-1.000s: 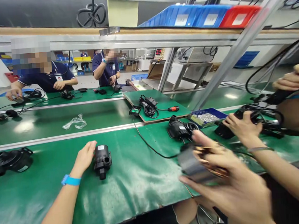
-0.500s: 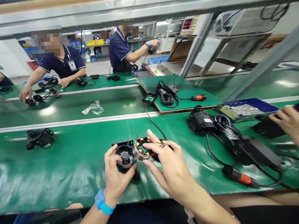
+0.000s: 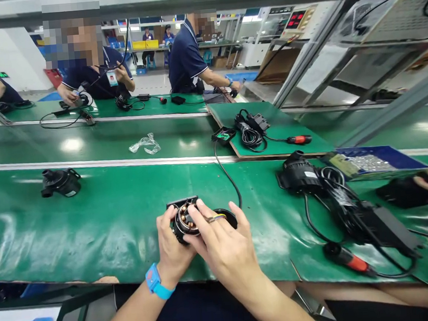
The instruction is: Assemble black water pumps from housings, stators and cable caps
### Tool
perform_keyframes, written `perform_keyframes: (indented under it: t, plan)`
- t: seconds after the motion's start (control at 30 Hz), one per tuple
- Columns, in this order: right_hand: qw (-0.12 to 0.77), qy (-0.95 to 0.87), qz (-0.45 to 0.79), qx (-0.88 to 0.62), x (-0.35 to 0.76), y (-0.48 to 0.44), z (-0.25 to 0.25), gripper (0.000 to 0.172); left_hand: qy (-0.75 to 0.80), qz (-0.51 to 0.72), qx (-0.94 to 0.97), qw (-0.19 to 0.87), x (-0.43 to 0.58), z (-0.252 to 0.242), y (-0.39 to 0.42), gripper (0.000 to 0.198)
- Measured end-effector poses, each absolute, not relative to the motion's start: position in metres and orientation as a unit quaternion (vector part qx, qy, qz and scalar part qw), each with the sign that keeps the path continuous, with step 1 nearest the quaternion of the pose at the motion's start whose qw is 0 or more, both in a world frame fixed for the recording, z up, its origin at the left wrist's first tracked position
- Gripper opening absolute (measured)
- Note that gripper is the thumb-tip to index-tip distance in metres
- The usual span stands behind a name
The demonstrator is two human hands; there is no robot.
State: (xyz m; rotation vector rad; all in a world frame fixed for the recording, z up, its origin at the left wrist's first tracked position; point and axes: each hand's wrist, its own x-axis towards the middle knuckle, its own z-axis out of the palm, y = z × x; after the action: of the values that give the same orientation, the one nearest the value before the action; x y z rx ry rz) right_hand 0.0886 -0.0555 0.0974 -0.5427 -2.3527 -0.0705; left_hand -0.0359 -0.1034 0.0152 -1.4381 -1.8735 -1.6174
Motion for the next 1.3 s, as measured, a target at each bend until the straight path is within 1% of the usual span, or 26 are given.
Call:
perform_keyframes:
  t: [0.07,0.13,0.27,0.33,0.4,0.47,0.5,0.53,0.57,0.6,0.63,0.7,0.73,0.77,0.83,0.9,0.97,1.03,1.07,1.13,1.2,1.3]
  plan:
    - [0.307,-0.931,-0.047,-0.191,0.097,-0.061,0.090,0.046,-0.653,-0.560,-0.494,0.126,-0.038,0.014,-0.105,0.079]
    - [0.296,-0.935,-0.065,-0.182,0.107,-0.067,0.080,0.046,-0.648,-0.558,-0.503,0.124,-0.038,0.013,-0.109,0.083]
    - [0.373,-0.909,-0.085,-0.168,0.131,-0.072,0.057,0.043,-0.603,-0.546,-0.565,0.136,-0.029,0.010,-0.119,0.077]
    - [0.381,-0.903,-0.101,-0.171,0.144,-0.073,0.049,0.046,-0.577,-0.543,-0.595,0.138,-0.021,0.009,-0.122,0.074]
    - [0.367,-0.906,-0.109,-0.181,0.158,-0.075,0.042,0.046,-0.562,-0.539,-0.612,0.138,-0.016,0.010,-0.122,0.075]
    - [0.374,-0.905,-0.099,-0.175,0.170,-0.081,0.034,0.039,-0.577,-0.538,-0.598,0.137,-0.014,0.013,-0.118,0.079]
    - [0.396,-0.900,-0.084,-0.162,0.174,-0.084,0.029,0.036,-0.595,-0.539,-0.580,0.135,-0.016,0.015,-0.115,0.082]
    - [0.419,-0.895,-0.048,-0.143,0.176,-0.088,0.023,0.035,-0.615,-0.541,-0.558,0.132,-0.019,0.019,-0.112,0.085]
    - [0.432,-0.893,0.017,-0.122,0.175,-0.090,0.018,0.034,-0.633,-0.544,-0.536,0.128,-0.023,0.024,-0.109,0.089]
    - [0.430,-0.889,0.114,-0.110,0.172,-0.091,0.013,0.030,-0.644,-0.549,-0.518,0.125,-0.027,0.030,-0.106,0.092]
    - [0.408,-0.876,0.236,-0.104,0.166,-0.090,0.009,0.033,-0.644,-0.557,-0.508,0.126,-0.032,0.038,-0.104,0.094]
    - [0.337,-0.804,0.479,-0.103,0.147,-0.081,0.007,0.061,-0.623,-0.580,-0.506,0.142,-0.041,0.056,-0.103,0.099]
    - [0.315,-0.757,0.562,-0.110,0.137,-0.074,0.008,0.073,-0.607,-0.592,-0.507,0.158,-0.044,0.066,-0.105,0.101]
    - [0.314,-0.717,0.612,-0.113,0.127,-0.065,0.012,0.081,-0.589,-0.603,-0.506,0.180,-0.045,0.074,-0.106,0.104]
    - [0.344,-0.674,0.645,-0.109,0.113,-0.045,0.022,0.089,-0.566,-0.614,-0.505,0.217,-0.046,0.083,-0.111,0.111]
    - [0.383,-0.657,0.642,-0.098,0.106,-0.026,0.034,0.096,-0.586,-0.602,-0.506,0.194,-0.044,0.078,-0.115,0.111]
    - [0.399,-0.657,0.634,-0.085,0.107,-0.009,0.047,0.099,-0.641,-0.566,-0.508,0.100,-0.042,0.066,-0.116,0.099]
    - [0.380,-0.684,0.619,-0.071,0.113,0.002,0.060,0.095,-0.680,-0.538,-0.499,0.003,-0.043,0.054,-0.114,0.089]
    - [0.364,-0.704,0.606,-0.063,0.117,0.006,0.068,0.092,-0.682,-0.536,-0.496,-0.024,-0.045,0.051,-0.112,0.087]
    - [0.343,-0.751,0.563,-0.041,0.126,0.013,0.086,0.086,-0.665,-0.550,-0.503,-0.034,-0.049,0.051,-0.110,0.087]
    - [0.334,-0.812,0.477,-0.034,0.134,0.021,0.103,0.079,-0.647,-0.547,-0.531,-0.031,-0.053,0.056,-0.109,0.081]
    - [0.334,-0.903,0.259,-0.073,0.139,0.039,0.119,0.073,-0.646,-0.507,-0.565,-0.076,-0.055,0.057,-0.110,0.062]
